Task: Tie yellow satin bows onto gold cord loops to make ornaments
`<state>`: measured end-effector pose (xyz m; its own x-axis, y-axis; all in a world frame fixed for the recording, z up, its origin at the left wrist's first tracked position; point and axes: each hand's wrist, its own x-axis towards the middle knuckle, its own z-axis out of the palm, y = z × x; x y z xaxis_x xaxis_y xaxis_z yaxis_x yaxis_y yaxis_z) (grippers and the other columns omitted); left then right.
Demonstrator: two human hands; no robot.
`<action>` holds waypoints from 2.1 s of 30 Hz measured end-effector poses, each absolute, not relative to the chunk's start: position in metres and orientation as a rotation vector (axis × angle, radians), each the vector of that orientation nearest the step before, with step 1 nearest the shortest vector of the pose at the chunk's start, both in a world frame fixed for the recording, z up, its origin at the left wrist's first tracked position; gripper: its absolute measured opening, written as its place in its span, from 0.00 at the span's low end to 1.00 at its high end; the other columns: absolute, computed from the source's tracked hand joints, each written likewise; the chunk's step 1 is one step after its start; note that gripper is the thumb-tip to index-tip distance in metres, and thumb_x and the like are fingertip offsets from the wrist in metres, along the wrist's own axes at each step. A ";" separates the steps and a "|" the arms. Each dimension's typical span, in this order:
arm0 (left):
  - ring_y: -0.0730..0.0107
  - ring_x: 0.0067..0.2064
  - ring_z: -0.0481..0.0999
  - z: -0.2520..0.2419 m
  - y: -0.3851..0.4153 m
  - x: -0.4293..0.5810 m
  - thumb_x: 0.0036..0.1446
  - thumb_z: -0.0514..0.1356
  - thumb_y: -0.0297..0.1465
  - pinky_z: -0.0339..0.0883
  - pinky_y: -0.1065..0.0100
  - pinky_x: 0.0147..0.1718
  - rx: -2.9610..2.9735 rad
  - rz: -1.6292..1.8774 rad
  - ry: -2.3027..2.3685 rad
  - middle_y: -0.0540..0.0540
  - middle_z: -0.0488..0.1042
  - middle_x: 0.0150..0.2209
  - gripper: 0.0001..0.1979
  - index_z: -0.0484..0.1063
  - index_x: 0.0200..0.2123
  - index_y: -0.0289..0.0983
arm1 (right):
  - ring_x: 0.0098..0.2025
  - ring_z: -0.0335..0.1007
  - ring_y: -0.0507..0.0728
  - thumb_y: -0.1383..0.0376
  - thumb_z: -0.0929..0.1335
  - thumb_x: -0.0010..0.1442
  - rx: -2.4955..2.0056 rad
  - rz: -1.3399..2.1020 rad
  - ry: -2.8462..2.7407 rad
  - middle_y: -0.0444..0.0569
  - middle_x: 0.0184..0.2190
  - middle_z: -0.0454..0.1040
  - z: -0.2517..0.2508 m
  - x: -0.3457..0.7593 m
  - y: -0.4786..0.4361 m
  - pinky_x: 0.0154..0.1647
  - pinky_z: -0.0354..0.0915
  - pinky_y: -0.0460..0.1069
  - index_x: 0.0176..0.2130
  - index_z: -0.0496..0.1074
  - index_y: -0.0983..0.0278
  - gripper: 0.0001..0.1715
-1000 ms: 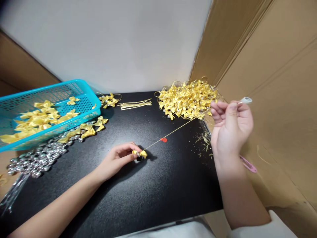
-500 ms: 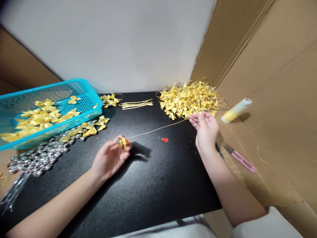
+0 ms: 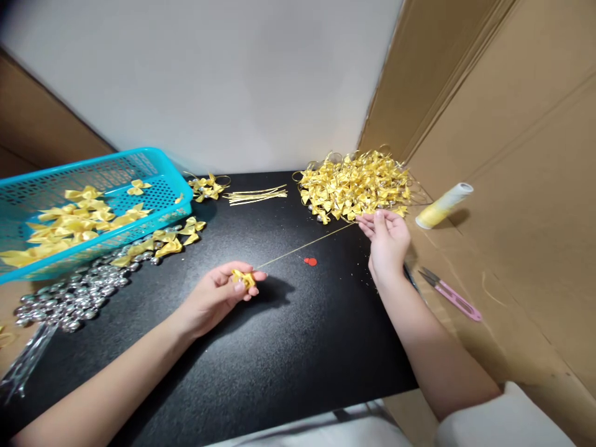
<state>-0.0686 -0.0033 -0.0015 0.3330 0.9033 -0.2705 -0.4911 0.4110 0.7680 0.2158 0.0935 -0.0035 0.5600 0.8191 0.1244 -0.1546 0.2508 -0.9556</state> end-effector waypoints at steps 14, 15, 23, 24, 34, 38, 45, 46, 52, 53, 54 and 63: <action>0.73 0.41 0.81 0.005 -0.014 -0.063 0.59 0.65 0.30 0.70 0.71 0.42 0.889 0.697 0.654 0.40 0.81 0.46 0.11 0.71 0.44 0.36 | 0.29 0.79 0.50 0.67 0.69 0.61 -1.157 0.682 -0.673 0.43 0.24 0.76 0.000 0.217 0.096 0.35 0.75 0.45 0.32 0.66 0.64 0.08; 0.73 0.41 0.81 0.004 -0.014 -0.063 0.59 0.65 0.30 0.70 0.71 0.42 0.891 0.698 0.654 0.40 0.80 0.47 0.11 0.72 0.44 0.36 | 0.29 0.79 0.51 0.68 0.69 0.62 -1.157 0.684 -0.666 0.43 0.24 0.76 0.001 0.216 0.096 0.35 0.75 0.45 0.32 0.66 0.64 0.07; 0.64 0.51 0.79 0.008 -0.019 -0.064 0.60 0.62 0.29 0.71 0.67 0.47 1.056 0.560 0.592 0.39 0.81 0.46 0.04 0.75 0.37 0.34 | 0.27 0.78 0.50 0.70 0.69 0.62 -1.178 0.655 -0.655 0.42 0.23 0.76 0.002 0.214 0.095 0.33 0.75 0.45 0.31 0.66 0.64 0.08; 0.63 0.50 0.79 0.011 -0.020 -0.063 0.61 0.62 0.29 0.72 0.66 0.47 1.139 0.519 0.583 0.38 0.81 0.45 0.05 0.76 0.37 0.34 | 0.26 0.78 0.50 0.70 0.69 0.62 -1.178 0.654 -0.661 0.42 0.23 0.76 0.002 0.214 0.095 0.34 0.75 0.45 0.31 0.65 0.64 0.08; 0.67 0.43 0.82 0.032 -0.028 -0.058 0.63 0.56 0.29 0.73 0.69 0.44 1.693 0.358 0.545 0.39 0.82 0.42 0.10 0.77 0.42 0.36 | 0.25 0.77 0.50 0.63 0.71 0.60 -1.201 0.688 -0.685 0.43 0.23 0.76 0.003 0.220 0.096 0.30 0.74 0.43 0.32 0.66 0.64 0.11; 0.66 0.44 0.80 0.037 -0.031 -0.057 0.64 0.54 0.26 0.73 0.68 0.44 1.864 0.355 0.548 0.40 0.82 0.44 0.13 0.76 0.47 0.36 | 0.25 0.77 0.49 0.62 0.73 0.58 -1.184 0.718 -0.742 0.41 0.21 0.76 0.011 0.214 0.096 0.29 0.73 0.42 0.31 0.67 0.64 0.12; 0.62 0.48 0.78 0.026 -0.049 -0.043 0.66 0.47 0.24 0.73 0.64 0.47 2.421 0.319 0.797 0.37 0.76 0.53 0.18 0.71 0.53 0.34 | 0.19 0.70 0.45 0.70 0.69 0.59 -1.231 0.964 -1.027 0.44 0.24 0.79 0.047 0.165 0.118 0.14 0.58 0.38 0.30 0.69 0.66 0.06; 0.62 0.45 0.78 0.024 -0.052 -0.041 0.67 0.48 0.25 0.74 0.64 0.43 2.463 0.297 0.855 0.38 0.76 0.50 0.17 0.72 0.51 0.34 | 0.19 0.70 0.45 0.71 0.69 0.59 -1.231 1.005 -1.053 0.45 0.26 0.79 0.051 0.155 0.125 0.14 0.57 0.38 0.30 0.69 0.66 0.06; 0.65 0.35 0.73 0.013 -0.060 -0.034 0.64 0.52 0.23 0.70 0.67 0.33 2.645 0.209 1.034 0.44 0.73 0.37 0.15 0.69 0.52 0.34 | 0.23 0.72 0.46 0.72 0.69 0.60 -1.357 1.149 -1.227 0.45 0.27 0.77 0.055 0.102 0.166 0.16 0.59 0.38 0.29 0.71 0.65 0.07; 0.65 0.34 0.72 0.011 -0.060 -0.034 0.63 0.53 0.22 0.70 0.67 0.32 2.693 0.217 1.024 0.45 0.72 0.37 0.16 0.69 0.53 0.34 | 0.22 0.72 0.46 0.72 0.69 0.59 -1.370 1.158 -1.244 0.45 0.26 0.77 0.052 0.095 0.171 0.16 0.60 0.38 0.28 0.71 0.65 0.07; 0.64 0.34 0.71 0.010 -0.060 -0.035 0.62 0.54 0.22 0.69 0.67 0.31 2.729 0.222 1.020 0.45 0.72 0.35 0.15 0.69 0.52 0.33 | 0.22 0.71 0.46 0.72 0.69 0.59 -1.383 1.165 -1.257 0.44 0.25 0.76 0.048 0.089 0.175 0.17 0.61 0.39 0.27 0.71 0.65 0.08; 0.67 0.31 0.70 0.006 -0.059 -0.033 0.61 0.58 0.27 0.68 0.68 0.29 2.657 0.289 1.138 0.48 0.69 0.29 0.05 0.70 0.31 0.36 | 0.22 0.71 0.48 0.75 0.69 0.53 -1.528 1.126 -1.392 0.44 0.19 0.75 0.015 0.056 0.199 0.27 0.70 0.43 0.25 0.74 0.67 0.07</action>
